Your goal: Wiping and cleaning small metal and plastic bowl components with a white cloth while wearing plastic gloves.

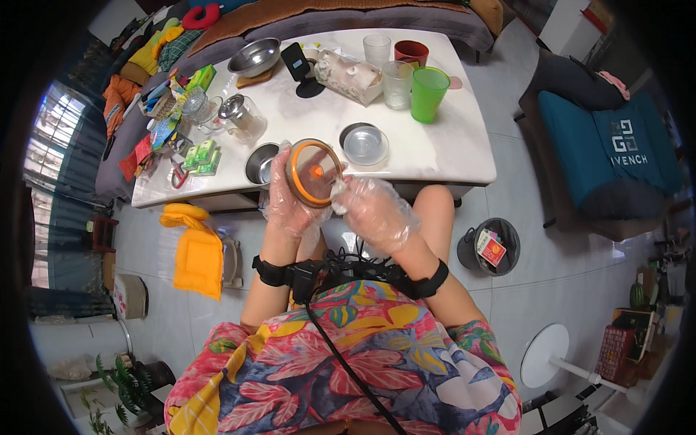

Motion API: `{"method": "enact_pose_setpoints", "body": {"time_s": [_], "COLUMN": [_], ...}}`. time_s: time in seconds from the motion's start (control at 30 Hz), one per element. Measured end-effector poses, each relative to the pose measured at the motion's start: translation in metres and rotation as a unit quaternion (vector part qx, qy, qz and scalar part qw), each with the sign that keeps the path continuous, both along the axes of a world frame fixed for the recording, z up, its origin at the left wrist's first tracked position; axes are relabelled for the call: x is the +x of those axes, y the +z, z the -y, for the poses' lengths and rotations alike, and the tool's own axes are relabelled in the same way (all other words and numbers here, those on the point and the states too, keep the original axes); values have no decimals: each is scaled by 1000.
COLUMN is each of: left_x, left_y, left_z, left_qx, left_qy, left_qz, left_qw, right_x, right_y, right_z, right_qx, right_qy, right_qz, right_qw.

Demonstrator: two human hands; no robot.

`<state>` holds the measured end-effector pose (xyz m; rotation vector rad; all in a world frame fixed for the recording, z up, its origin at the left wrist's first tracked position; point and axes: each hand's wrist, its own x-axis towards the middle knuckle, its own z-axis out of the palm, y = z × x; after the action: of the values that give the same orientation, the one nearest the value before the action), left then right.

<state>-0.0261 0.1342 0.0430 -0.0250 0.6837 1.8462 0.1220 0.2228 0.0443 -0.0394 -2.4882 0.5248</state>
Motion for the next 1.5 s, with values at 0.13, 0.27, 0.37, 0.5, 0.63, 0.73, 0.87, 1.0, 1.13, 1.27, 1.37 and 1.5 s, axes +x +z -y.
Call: {"method": "enact_pose_setpoints", "body": {"time_s": [0.13,0.27,0.37,0.5,0.63,0.73,0.87,1.0,1.13,1.27,1.37,1.5], "left_x": [0,3,6,10,14,15,17,19,22,24,9,0], "left_y": [6,10,8,22,21,24,31,28,26,27,18,6], "left_z": [7,11,10,21,24,24,18,6,-2,-8,-1,12], "left_qx": [53,102,151,67,-35,-95,-91,-65,-54,-43,-47,-38], "left_qy": [-85,-156,-198,-165,-90,-36,90,172,235,259,209,234], "left_qz": [13,57,40,-221,-347,-410,-401,-403,-404,-380,-308,-203], "left_qw": [995,981,968,959,933,907,907,896,882,887,927,950], "right_x": [7,-8,-31,-36,-34,-32,-27,-21,-21,-25,-19,-4], "right_y": [10,38,32,25,22,19,2,-2,-1,-3,-1,-9], "right_z": [-34,-47,-54,-55,-53,-51,-52,-31,-8,9,4,-8], "right_qx": [-23,-83,-146,-142,-271,-290,-425,-602,-688,-696,-674,-624], "right_qy": [-77,-39,6,1,-7,-48,-34,34,74,134,193,195], "right_qz": [-30,-100,-79,-23,28,40,115,48,64,71,148,163], "right_qw": [996,991,986,990,962,955,897,796,719,701,698,739]}}
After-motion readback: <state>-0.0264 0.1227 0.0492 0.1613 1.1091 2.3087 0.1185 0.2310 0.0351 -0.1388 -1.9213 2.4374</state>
